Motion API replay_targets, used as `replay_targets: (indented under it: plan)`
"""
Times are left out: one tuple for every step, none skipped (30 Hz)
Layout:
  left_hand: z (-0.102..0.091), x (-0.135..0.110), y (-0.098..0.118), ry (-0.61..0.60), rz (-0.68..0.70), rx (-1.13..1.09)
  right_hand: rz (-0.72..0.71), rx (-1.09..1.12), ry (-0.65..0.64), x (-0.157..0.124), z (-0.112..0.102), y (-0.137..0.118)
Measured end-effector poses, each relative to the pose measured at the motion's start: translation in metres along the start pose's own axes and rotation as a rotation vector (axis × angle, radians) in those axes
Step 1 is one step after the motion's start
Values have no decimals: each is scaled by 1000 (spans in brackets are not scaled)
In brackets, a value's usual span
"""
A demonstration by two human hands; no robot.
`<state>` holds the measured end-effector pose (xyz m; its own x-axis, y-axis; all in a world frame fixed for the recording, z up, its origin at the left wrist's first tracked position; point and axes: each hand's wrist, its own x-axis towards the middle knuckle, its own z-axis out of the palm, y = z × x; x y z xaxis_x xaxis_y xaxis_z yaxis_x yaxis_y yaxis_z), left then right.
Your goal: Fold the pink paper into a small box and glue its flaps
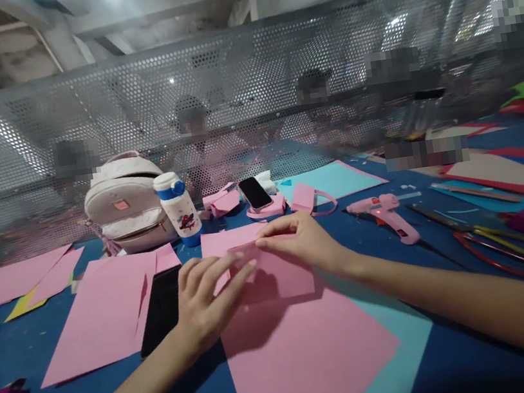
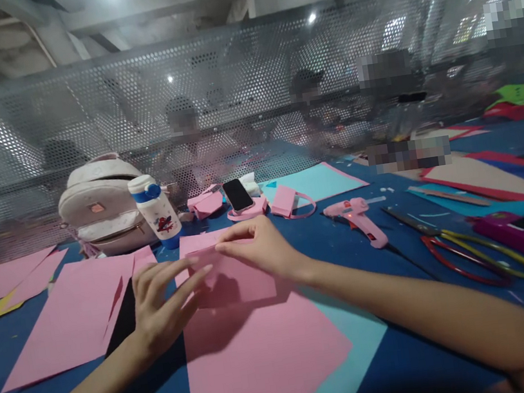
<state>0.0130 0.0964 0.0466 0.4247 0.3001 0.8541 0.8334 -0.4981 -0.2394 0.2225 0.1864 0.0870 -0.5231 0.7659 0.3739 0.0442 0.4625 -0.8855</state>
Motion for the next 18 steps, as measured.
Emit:
replay_targets:
  plan:
    - [1, -1, 0, -32, 48, 48, 39, 52, -5, 1, 1, 2]
    - [2, -1, 1, -70, 72, 78, 67, 93, -4, 1, 2, 4]
    - [3, -1, 1, -110, 75, 92, 85, 122, -1, 1, 2, 5]
    - [3, -1, 2, -139, 64, 96, 92, 140, 4, 1, 2, 6]
    - [3, 0, 1, -151, 49, 92, 92, 148, 4, 1, 3, 7]
    - [3, 0, 1, -151, 32, 82, 89, 146, -2, 1, 3, 7]
    - [3, 1, 0, -147, 17, 66, 82, 135, -12, 0, 3, 7]
    - [3, 2, -1, -142, 0, 41, 71, 117, -26, -1, 4, 7]
    - [2, 3, -2, -143, -17, 7, 56, 93, -41, -1, 5, 6]
    - [2, 4, -3, -149, -34, -40, 35, 69, -52, -2, 6, 6]
    - [2, 4, -4, -153, -56, -97, 14, 46, -58, -3, 6, 6]
    - [2, 5, -5, -152, -82, -158, -7, 26, -64, -4, 7, 5]
    - [2, 6, -5, -144, -114, -223, -25, 11, -69, -5, 8, 4]
    - [2, 7, -5, -126, -155, -290, -41, -1, -74, -5, 9, 4]
    - [2, 7, -4, -103, -202, -356, -53, -11, -79, -6, 9, 3]
    - [2, 8, -3, -81, -249, -417, -63, -20, -83, -7, 10, 2]
    - [2, 9, -3, -61, -290, -473, -70, -29, -91, -8, 10, 2]
    - [2, 9, -2, -47, -317, -519, -76, -37, -98, -9, 10, 1]
